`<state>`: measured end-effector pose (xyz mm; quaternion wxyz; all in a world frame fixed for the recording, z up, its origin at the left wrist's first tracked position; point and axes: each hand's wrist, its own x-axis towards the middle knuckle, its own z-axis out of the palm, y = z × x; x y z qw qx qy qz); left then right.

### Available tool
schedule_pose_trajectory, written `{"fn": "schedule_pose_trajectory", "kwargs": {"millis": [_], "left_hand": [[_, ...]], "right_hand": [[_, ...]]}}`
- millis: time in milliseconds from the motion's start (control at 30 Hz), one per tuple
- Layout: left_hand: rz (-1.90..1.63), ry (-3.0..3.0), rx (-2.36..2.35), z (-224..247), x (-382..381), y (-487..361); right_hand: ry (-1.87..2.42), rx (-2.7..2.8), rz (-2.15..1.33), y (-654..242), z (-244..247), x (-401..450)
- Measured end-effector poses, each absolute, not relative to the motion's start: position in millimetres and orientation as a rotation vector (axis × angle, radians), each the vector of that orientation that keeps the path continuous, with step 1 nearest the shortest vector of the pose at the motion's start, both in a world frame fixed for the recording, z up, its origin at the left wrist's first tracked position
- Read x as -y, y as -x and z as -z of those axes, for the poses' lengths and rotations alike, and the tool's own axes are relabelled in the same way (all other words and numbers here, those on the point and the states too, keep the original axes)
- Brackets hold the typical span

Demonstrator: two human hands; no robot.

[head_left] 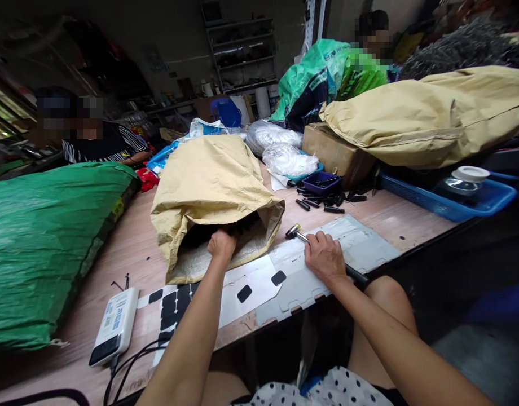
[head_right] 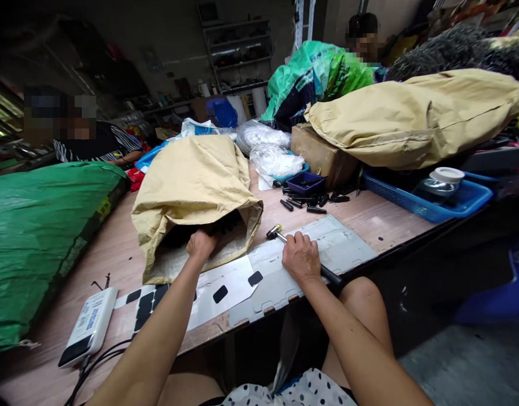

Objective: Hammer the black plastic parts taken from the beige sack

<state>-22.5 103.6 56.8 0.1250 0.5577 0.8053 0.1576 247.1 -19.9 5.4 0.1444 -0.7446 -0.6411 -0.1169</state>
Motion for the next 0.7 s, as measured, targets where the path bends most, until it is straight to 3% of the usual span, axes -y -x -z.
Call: {"fn": "schedule_pose_trajectory", "kwargs": {"millis": [133, 367, 700], "left_hand": [[-0.452, -1.750, -2.282, -58.0, -63.5, 33.6], [-0.730, -2.124, -1.540, -28.6, 2.5, -0.5], [-0.824, -2.134, -1.434, -3.6, 3.4, -5.0]], "right_hand": [[2.144, 1.849, 0.340, -246.6, -4.7, 20.1], [2.132, 1.838, 0.345, -246.9, -4.1, 20.8], [2.138, 1.841, 0.200, -252.2, -6.9, 18.9]]}}
